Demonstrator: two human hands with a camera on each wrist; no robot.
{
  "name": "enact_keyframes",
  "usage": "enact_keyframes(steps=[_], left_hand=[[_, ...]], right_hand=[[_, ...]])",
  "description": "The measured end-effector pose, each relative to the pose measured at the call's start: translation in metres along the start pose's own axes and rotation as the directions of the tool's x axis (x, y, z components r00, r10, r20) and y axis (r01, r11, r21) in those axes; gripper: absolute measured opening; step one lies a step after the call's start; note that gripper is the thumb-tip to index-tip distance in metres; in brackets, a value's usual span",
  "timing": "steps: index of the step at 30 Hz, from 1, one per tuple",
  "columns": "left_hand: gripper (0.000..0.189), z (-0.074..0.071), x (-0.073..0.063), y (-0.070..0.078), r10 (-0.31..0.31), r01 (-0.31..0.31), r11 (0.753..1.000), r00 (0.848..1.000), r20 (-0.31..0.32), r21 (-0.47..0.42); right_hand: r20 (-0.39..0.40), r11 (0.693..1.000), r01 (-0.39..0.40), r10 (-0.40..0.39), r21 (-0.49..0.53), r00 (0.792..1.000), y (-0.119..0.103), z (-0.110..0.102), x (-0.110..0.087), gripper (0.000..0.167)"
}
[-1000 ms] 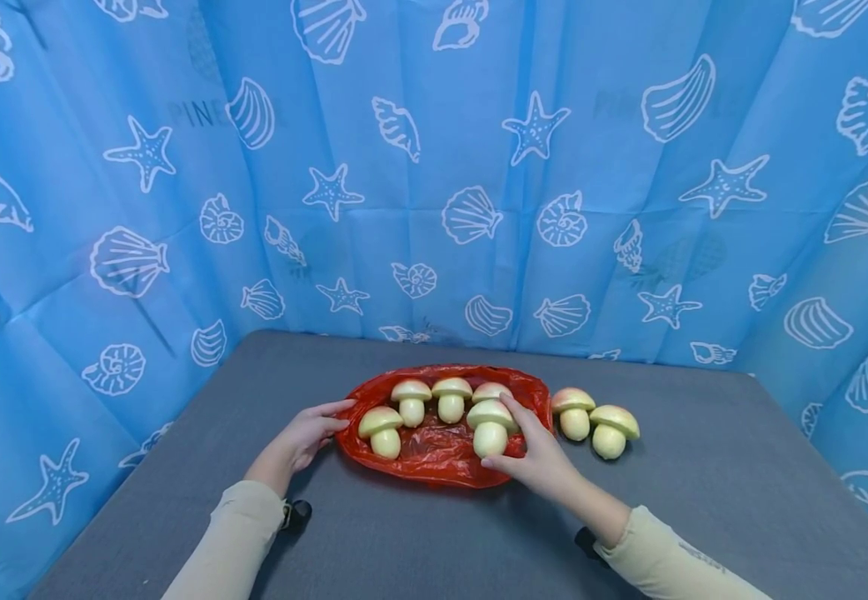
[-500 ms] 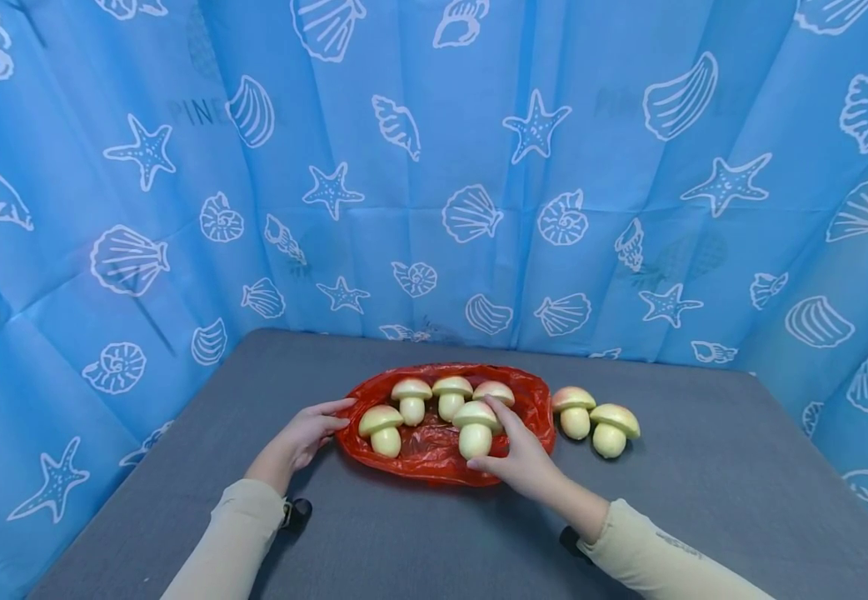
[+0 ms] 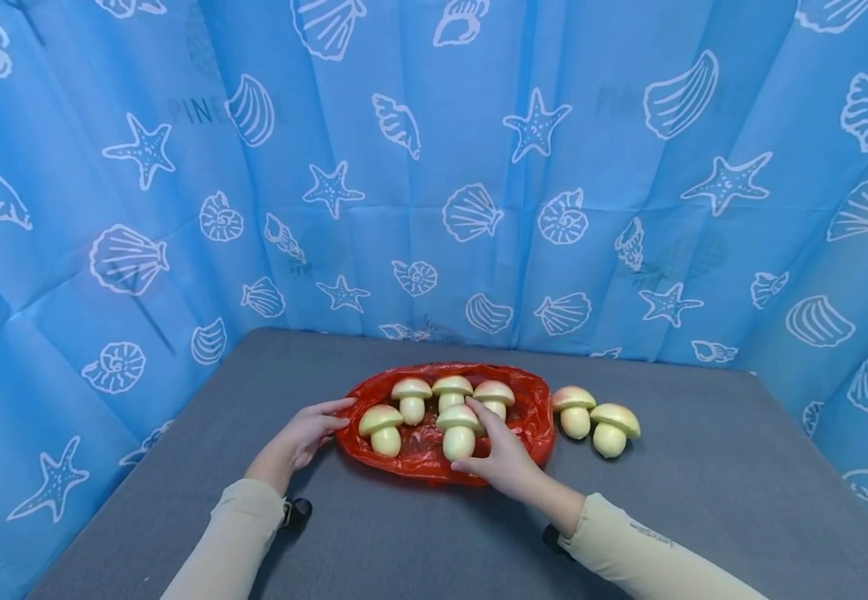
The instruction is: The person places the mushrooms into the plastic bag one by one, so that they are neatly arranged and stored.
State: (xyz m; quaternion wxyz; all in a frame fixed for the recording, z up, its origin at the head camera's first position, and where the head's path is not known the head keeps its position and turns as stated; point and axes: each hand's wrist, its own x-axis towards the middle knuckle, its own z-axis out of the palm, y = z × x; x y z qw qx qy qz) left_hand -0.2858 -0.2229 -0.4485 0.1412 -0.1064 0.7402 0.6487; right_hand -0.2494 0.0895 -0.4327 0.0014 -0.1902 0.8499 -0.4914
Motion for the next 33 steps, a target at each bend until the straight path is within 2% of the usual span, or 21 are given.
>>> enact_keyframes(steps=[15, 26, 33], left_hand=[[0.048, 0.002, -0.001, 0.0, 0.011, -0.011, 1.0, 1.0, -0.008, 0.011], [0.049, 0.001, -0.002, 0.0, 0.022, -0.022, 1.0, 1.0, 0.01, 0.008], [0.047, 0.002, -0.001, 0.001, 0.001, -0.001, 1.0, 1.0, -0.009, 0.002]], right_hand=[[0.047, 0.997, 0.063, -0.061, -0.048, 0.997, 0.001, 0.016, 0.007, 0.082], [0.082, 0.997, -0.007, 0.014, -0.081, 0.997, -0.005, 0.024, 0.011, 0.082], [0.074, 0.992, -0.038, 0.047, -0.119, 0.996, -0.005, 0.028, 0.015, 0.082]])
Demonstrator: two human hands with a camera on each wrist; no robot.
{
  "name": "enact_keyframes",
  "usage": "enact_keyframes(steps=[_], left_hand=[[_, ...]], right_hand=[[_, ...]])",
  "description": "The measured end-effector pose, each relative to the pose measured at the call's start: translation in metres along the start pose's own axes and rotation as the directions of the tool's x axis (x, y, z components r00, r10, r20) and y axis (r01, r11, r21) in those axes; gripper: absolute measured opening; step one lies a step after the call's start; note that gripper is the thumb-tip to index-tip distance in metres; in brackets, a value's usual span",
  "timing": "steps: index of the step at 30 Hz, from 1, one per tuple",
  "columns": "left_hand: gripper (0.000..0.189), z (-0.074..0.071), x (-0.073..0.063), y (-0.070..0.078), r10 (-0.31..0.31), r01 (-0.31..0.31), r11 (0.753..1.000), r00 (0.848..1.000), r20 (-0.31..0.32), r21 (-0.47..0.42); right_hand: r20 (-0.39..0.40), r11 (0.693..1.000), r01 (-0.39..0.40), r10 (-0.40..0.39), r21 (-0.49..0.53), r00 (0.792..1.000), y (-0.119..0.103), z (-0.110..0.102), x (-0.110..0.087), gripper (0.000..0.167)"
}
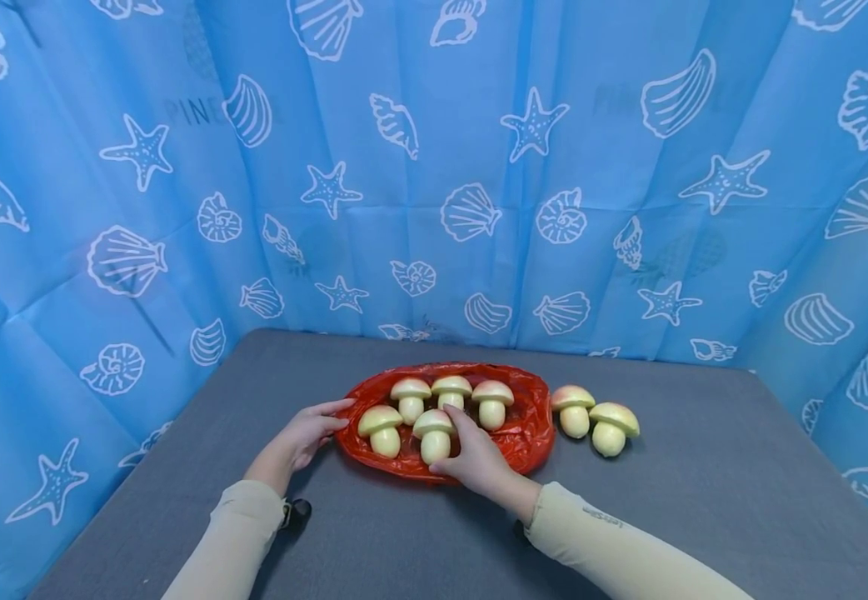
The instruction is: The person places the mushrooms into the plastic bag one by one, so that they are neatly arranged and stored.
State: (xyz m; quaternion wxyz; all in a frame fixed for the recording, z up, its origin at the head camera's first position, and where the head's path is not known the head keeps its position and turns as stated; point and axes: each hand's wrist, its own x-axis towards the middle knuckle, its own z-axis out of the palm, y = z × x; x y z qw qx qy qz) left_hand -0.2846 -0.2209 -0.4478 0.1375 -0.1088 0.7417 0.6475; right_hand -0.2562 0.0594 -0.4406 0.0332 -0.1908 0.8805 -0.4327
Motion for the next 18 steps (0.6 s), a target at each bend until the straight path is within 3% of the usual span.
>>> enact_keyframes(steps=[10, 18], left_hand=[[0.048, -0.0002, -0.0012, -0.0008, 0.021, -0.021, 1.0, 1.0, 0.02, 0.005], [0.048, -0.0001, -0.0007, -0.0006, 0.009, -0.009, 1.0, 1.0, 0.011, 0.003]], right_hand=[[0.015, 0.999, -0.017, 0.017, -0.032, 1.0, 0.001, 0.0006, 0.0032, 0.081], [0.009, 0.994, 0.045, -0.044, -0.099, 0.999, -0.0011, 0.0013, 0.0034, 0.078]])
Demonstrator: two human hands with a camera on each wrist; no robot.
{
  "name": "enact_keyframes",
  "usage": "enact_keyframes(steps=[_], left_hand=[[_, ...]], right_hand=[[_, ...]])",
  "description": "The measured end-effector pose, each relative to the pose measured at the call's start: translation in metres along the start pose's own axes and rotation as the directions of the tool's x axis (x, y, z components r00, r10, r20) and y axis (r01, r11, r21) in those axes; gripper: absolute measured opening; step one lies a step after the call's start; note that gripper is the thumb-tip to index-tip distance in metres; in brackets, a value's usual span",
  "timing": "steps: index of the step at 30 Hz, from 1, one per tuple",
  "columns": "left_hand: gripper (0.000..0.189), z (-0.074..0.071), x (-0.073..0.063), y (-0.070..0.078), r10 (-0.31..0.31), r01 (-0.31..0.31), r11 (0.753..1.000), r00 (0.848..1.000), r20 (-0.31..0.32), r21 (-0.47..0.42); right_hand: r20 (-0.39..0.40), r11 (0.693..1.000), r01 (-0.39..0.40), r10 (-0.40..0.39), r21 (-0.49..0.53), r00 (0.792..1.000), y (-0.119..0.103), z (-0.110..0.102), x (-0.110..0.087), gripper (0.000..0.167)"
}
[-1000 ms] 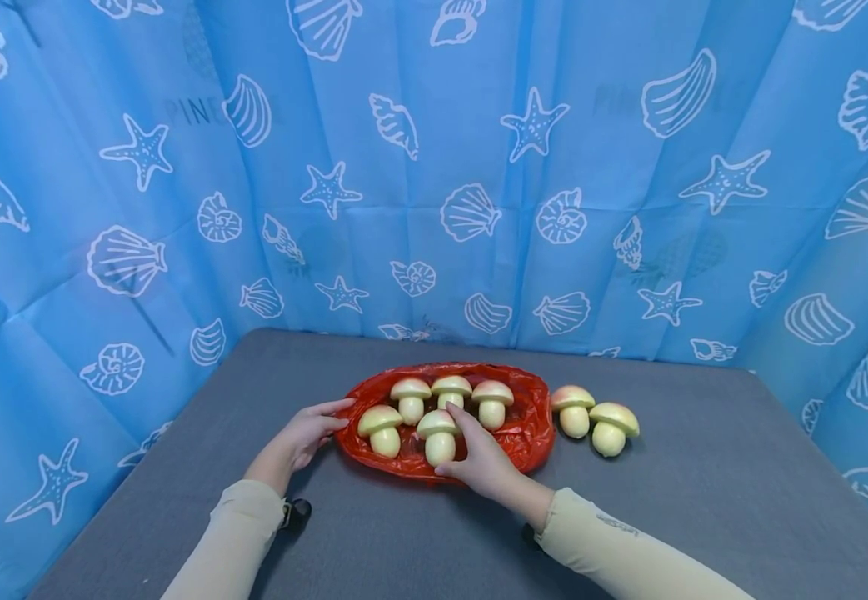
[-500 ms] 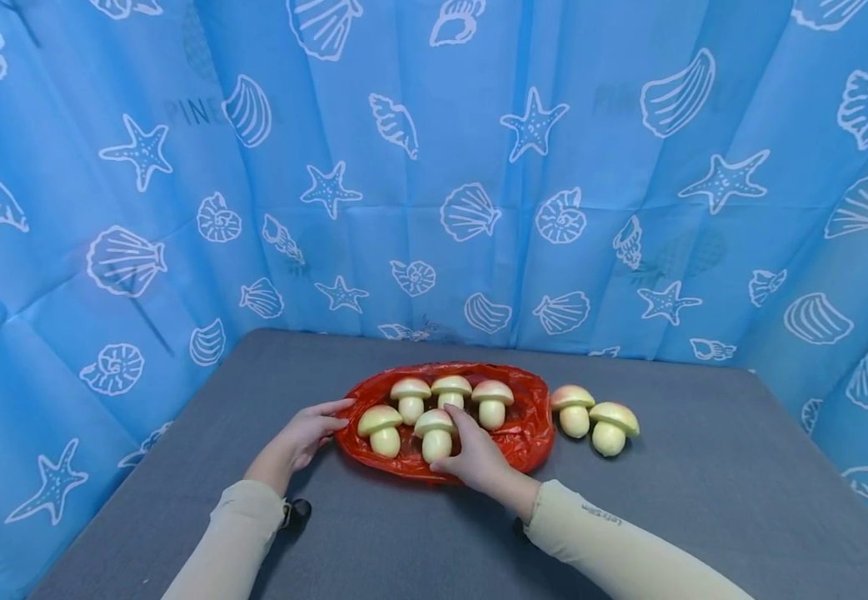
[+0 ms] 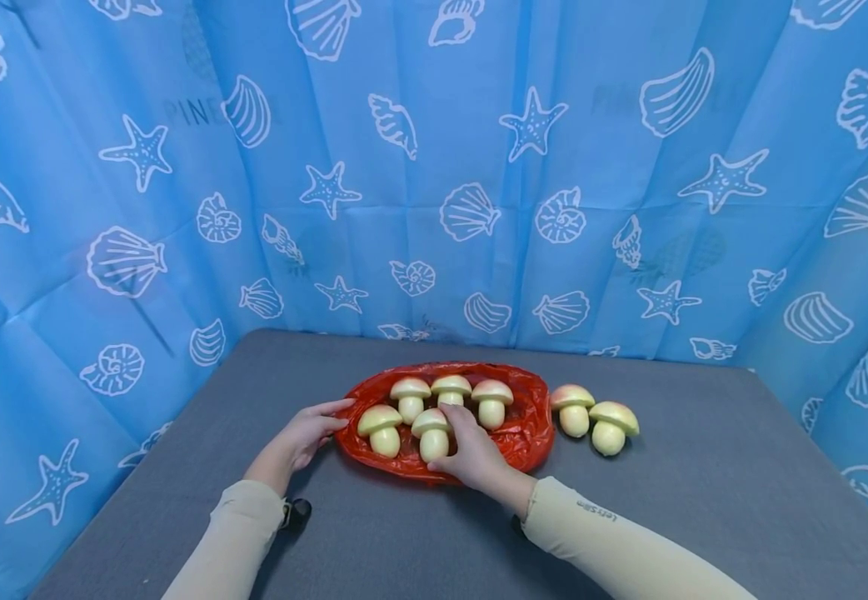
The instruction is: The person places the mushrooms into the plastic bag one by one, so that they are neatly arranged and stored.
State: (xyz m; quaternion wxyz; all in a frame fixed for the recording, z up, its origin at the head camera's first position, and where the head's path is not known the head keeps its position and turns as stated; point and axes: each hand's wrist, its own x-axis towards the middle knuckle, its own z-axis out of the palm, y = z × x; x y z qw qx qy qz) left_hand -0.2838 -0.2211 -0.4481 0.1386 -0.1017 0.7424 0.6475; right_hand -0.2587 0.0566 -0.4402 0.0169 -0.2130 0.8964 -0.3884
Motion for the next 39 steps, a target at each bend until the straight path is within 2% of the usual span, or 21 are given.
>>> enact_keyframes(steps=[2, 6, 15, 28, 39], left_hand=[[0.048, 0.0, 0.0, 0.0, -0.002, 0.002, 1.0, 1.0, 0.0, -0.001], [0.048, 0.0, 0.001, 0.0, 0.0, 0.0, 1.0, 1.0, 0.005, 0.003], [0.048, 0.002, 0.0, 0.002, 0.006, -0.006, 1.0, 1.0, -0.004, 0.01], [0.047, 0.002, 0.001, 0.001, -0.004, 0.004, 1.0, 1.0, -0.013, 0.018], [0.047, 0.002, 0.001, 0.0, -0.005, 0.005, 1.0, 1.0, -0.012, 0.015]], right_hand=[[-0.002, 1.0, 0.001, -0.001, -0.018, 1.0, 0.0, 0.0, 0.0, 0.079], [0.003, 0.999, -0.053, 0.053, -0.007, 0.999, 0.0, 0.001, 0.0, 0.08], [0.016, 0.996, -0.084, 0.084, 0.0, 0.996, 0.001, 0.0, 0.0, 0.087], [-0.009, 0.99, -0.092, 0.094, 0.111, 0.996, 0.0, -0.01, -0.003, 0.084], [-0.048, 0.988, -0.098, 0.104, 0.117, 0.993, 0.003, -0.026, -0.013, 0.079]])
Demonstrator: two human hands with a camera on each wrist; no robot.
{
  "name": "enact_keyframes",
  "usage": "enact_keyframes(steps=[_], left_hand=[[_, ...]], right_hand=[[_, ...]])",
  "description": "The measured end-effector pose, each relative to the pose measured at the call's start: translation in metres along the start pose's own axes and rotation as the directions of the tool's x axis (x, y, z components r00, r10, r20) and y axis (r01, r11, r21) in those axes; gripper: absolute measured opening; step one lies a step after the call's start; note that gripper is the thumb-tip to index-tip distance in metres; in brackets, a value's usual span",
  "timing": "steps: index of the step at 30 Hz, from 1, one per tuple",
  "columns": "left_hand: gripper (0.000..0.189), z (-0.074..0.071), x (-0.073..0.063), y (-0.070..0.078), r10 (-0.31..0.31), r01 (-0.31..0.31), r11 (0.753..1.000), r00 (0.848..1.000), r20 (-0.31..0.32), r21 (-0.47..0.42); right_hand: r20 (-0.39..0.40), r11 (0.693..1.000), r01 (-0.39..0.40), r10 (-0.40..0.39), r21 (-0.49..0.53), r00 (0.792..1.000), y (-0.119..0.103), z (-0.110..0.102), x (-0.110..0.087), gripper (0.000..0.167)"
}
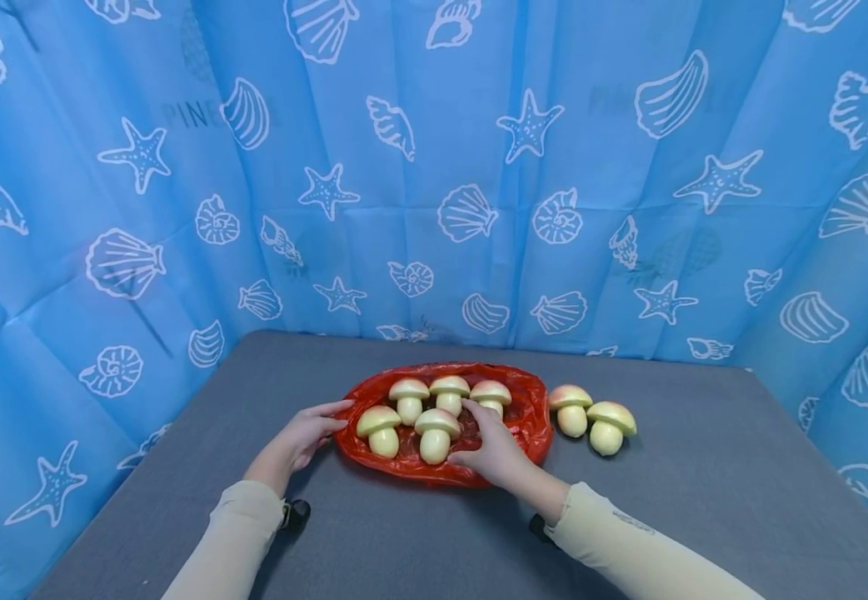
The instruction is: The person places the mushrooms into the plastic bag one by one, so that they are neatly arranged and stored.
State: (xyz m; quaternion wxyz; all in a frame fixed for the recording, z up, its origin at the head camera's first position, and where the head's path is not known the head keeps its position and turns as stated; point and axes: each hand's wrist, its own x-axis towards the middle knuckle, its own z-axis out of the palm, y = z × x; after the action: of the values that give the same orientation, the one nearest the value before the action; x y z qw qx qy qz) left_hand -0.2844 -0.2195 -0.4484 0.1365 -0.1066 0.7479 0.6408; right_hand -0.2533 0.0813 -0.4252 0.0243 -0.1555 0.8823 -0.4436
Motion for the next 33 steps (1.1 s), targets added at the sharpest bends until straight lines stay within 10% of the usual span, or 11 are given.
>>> enact_keyframes(steps=[33], left_hand=[[0.048, -0.001, -0.002, 0.001, 0.005, -0.005, 1.0, 1.0, 0.011, -0.003]], right_hand=[[-0.068, 0.998, -0.03, 0.026, -0.055, 0.997, 0.002, -0.059, -0.02, 0.075]])
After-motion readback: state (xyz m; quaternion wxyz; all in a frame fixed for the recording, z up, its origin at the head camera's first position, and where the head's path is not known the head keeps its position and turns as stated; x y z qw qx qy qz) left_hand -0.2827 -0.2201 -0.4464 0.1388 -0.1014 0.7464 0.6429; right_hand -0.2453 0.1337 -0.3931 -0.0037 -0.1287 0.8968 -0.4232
